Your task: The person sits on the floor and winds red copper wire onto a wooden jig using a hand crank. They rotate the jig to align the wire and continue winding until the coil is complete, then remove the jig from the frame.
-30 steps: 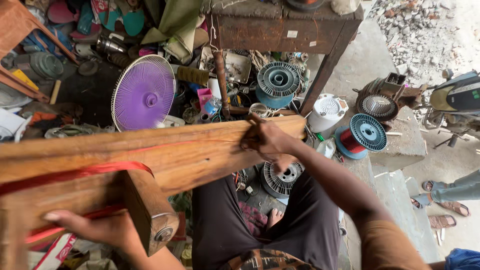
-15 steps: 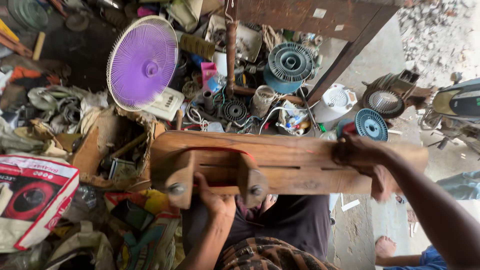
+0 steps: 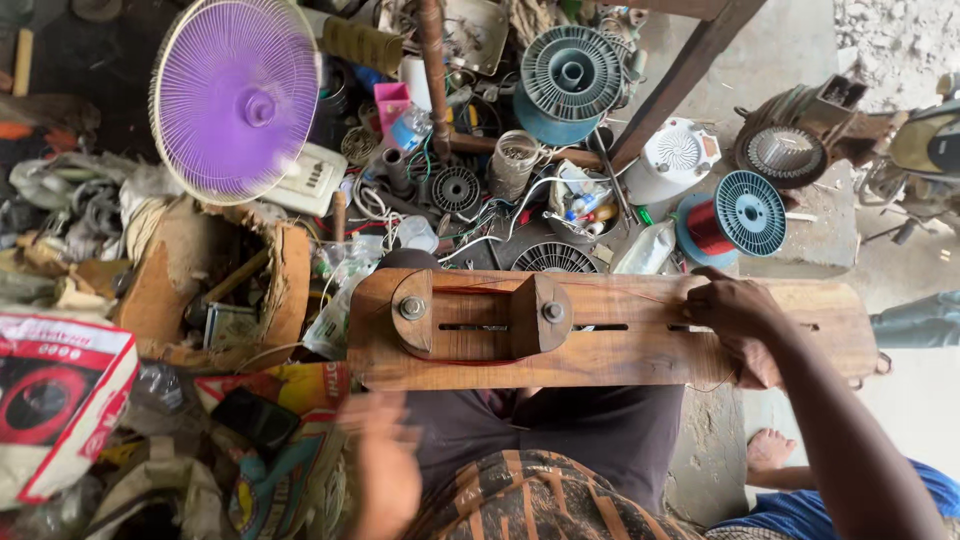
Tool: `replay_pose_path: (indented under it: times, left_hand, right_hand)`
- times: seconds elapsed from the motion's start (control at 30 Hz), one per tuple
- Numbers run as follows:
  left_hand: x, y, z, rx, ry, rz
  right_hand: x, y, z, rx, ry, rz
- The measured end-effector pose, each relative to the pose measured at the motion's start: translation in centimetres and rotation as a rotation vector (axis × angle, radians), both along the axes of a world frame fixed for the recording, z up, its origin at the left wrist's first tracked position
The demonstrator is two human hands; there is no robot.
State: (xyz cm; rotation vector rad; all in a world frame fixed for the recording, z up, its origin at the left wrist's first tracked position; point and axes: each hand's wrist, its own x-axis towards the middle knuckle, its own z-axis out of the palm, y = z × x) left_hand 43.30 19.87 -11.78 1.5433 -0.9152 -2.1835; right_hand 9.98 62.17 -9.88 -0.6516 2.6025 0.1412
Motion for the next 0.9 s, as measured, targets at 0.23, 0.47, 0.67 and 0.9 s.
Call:
replay_pose_path:
  times: [0.23,0.47,0.67,0.9]
  left_hand:
    - [-17.0,-9.9,9.9,-0.987,0.311,-0.889]
    - [-27.0,-9.6,5.8,-1.310,0.264,-2.010]
    - [-25.7,-7.2,3.8,-1.351,0.201,-2.080]
    - [-18.8,-4.7,2.0,-1.542,0.208,-1.952]
  right_hand:
    - [6.5,-0.6,0.0,-0.173,0.388,-0.164]
    - [8.3,0.4,-2.4,-0.292,0.565,-0.184]
    - [9.6,-1.0,0.2,-0.181,0.605,-0.139]
    - [13.5,-2.5,2.1,-0.213,0.770,-0.003]
